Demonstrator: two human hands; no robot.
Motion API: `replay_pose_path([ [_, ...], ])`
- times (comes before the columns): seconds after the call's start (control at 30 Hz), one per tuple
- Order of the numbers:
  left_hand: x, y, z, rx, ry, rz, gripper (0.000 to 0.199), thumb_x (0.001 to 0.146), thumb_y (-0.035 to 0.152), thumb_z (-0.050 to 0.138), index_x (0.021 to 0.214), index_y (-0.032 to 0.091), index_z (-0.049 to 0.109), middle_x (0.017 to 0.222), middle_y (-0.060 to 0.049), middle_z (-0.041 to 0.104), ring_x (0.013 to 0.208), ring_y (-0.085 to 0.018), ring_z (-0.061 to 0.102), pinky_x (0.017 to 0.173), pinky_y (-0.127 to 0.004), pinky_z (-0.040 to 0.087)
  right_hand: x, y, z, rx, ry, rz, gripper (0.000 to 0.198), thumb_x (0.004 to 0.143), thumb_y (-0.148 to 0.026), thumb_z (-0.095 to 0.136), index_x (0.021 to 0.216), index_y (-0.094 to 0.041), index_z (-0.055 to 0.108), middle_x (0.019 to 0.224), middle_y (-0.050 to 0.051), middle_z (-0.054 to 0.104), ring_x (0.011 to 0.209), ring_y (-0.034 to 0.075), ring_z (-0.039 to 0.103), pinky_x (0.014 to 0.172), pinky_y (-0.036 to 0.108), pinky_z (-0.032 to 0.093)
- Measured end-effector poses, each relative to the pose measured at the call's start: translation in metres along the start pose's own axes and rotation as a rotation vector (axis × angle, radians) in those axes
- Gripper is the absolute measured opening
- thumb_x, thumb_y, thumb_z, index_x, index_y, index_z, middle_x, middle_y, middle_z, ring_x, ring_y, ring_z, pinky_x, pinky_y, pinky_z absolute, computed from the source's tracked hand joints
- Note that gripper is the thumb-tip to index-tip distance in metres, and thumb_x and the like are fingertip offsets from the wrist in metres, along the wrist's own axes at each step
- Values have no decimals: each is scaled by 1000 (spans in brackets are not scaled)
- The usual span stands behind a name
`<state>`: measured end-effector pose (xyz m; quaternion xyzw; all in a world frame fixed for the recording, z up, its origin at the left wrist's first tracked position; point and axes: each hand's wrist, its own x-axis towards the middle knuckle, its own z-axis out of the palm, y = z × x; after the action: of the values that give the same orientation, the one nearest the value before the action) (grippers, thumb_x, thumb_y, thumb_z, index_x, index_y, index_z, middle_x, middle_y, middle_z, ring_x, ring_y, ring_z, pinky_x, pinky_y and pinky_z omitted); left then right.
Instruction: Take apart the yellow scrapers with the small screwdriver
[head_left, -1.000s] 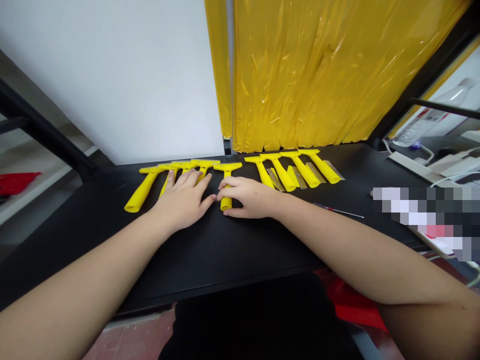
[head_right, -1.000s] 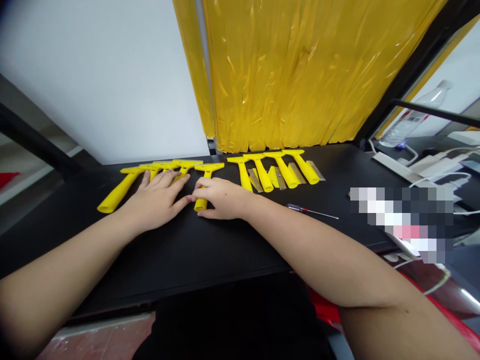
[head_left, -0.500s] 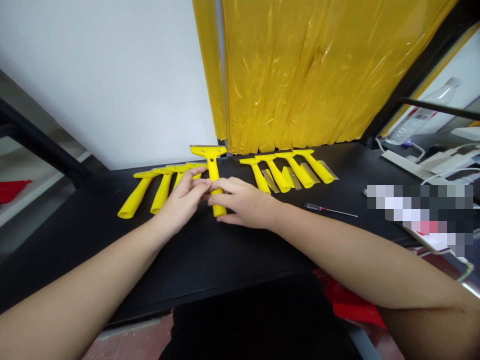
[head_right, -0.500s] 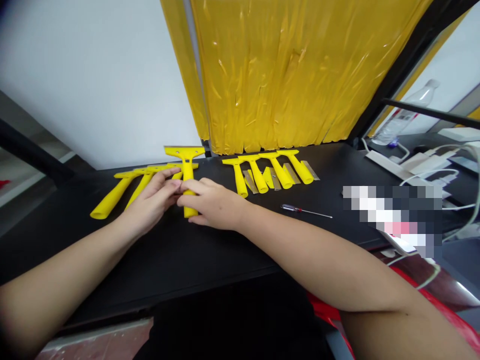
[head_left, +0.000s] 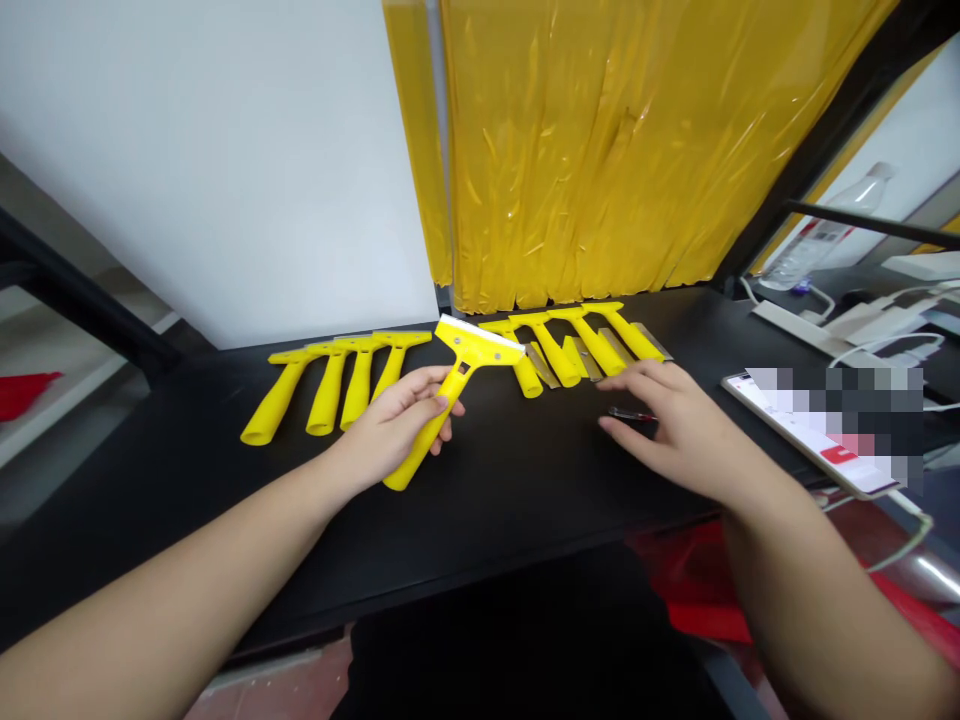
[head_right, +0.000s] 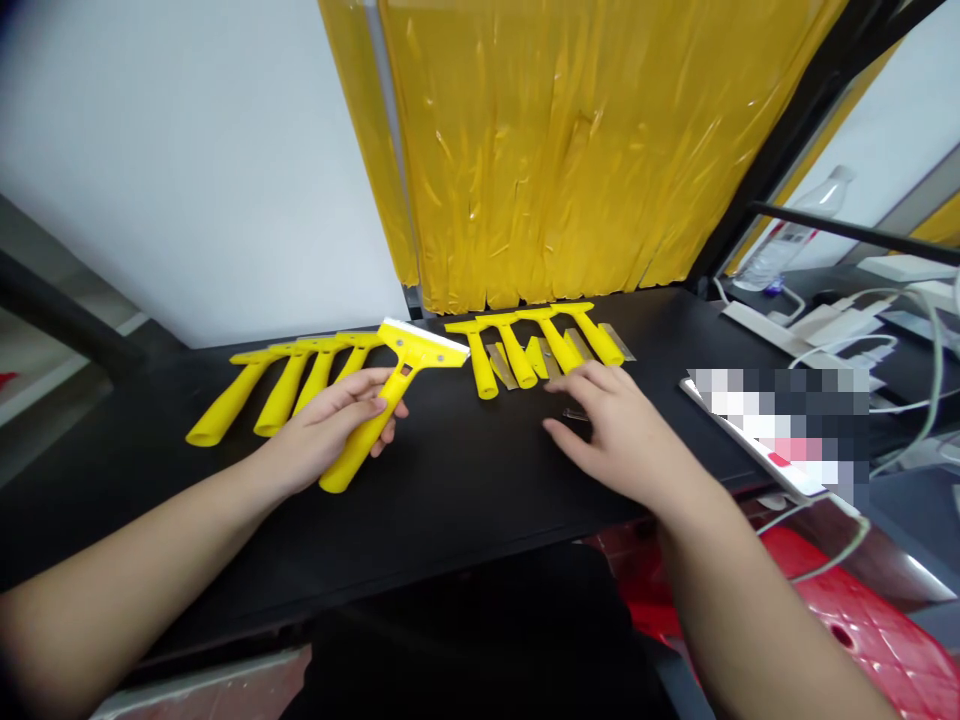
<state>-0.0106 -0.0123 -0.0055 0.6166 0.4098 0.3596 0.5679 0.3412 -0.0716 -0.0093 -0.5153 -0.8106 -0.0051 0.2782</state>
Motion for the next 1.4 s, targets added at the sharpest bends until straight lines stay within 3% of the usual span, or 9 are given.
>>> replay_pose_path([
  [0.1,0,0,0,39,-32,20,39,98,35,65,134,19,60,101,-6,71,72,-15,67,57,-27,57,-24,32,3,7,-97,95,24,99,-33,65,119,-23,74,117,14,74,109,34,72,99,55,59],
  [0.23,-2,-1,-1,224,-82,65,44,97,40,68,136,21,62,101,-5,70,65,-14,63,51,-27,53,-26,37,12,70,-122,134,24,103,-30,58,116,-22,75,111,13,76,92,28,75,81,46,64],
  [0.33,-6,1,-4,554,-148,211,44,96,40,72,136,23,67,111,-7,73,79,-18,69,70,-33,61,-8,27,6,131,-252,32,29,105,-29,56,124,-25,77,116,13,76,101,29,77,91,48,64],
  [0.43,-11,2,-6,828,-228,341,47,99,37,71,144,26,66,122,-9,74,103,-24,73,91,-37,62,19,13,-19,277,-363,-99,28,107,-31,56,123,-30,78,117,12,76,106,28,76,95,47,63],
  [0.6,-14,4,-5,1012,-355,428,44,106,32,64,149,30,62,135,-7,75,118,-25,73,102,-37,57,80,-15,-53,771,-237,-181,10,103,-32,69,111,-29,73,95,5,76,85,21,75,74,35,64],
  [0.77,-13,4,-5,1074,-388,468,39,108,28,58,146,29,66,132,-7,75,119,-24,71,102,-36,56,127,-31,-12,1092,-137,-154,30,86,-35,91,94,-22,65,86,2,74,78,18,77,74,33,66],
  [0.97,-10,2,-8,1103,-391,476,41,110,24,52,147,35,68,129,-6,73,114,-23,70,100,-36,56,121,-24,51,1217,20,-34,36,87,-39,91,100,-23,62,81,-3,69,71,15,76,72,30,67],
  [1.1,-9,2,-6,1104,-405,467,43,110,22,52,148,35,68,131,-6,73,114,-23,69,100,-37,56,110,-26,61,1207,41,-81,31,91,-32,87,111,-22,66,77,-6,64,72,15,77,71,28,66],
  [1.4,-7,1,-4,1056,-399,498,39,110,20,56,145,28,70,142,-5,72,124,-23,67,110,-37,54,107,-28,69,1084,111,-173,25,94,-29,83,111,-23,65,81,-3,65,73,15,76,68,28,63],
])
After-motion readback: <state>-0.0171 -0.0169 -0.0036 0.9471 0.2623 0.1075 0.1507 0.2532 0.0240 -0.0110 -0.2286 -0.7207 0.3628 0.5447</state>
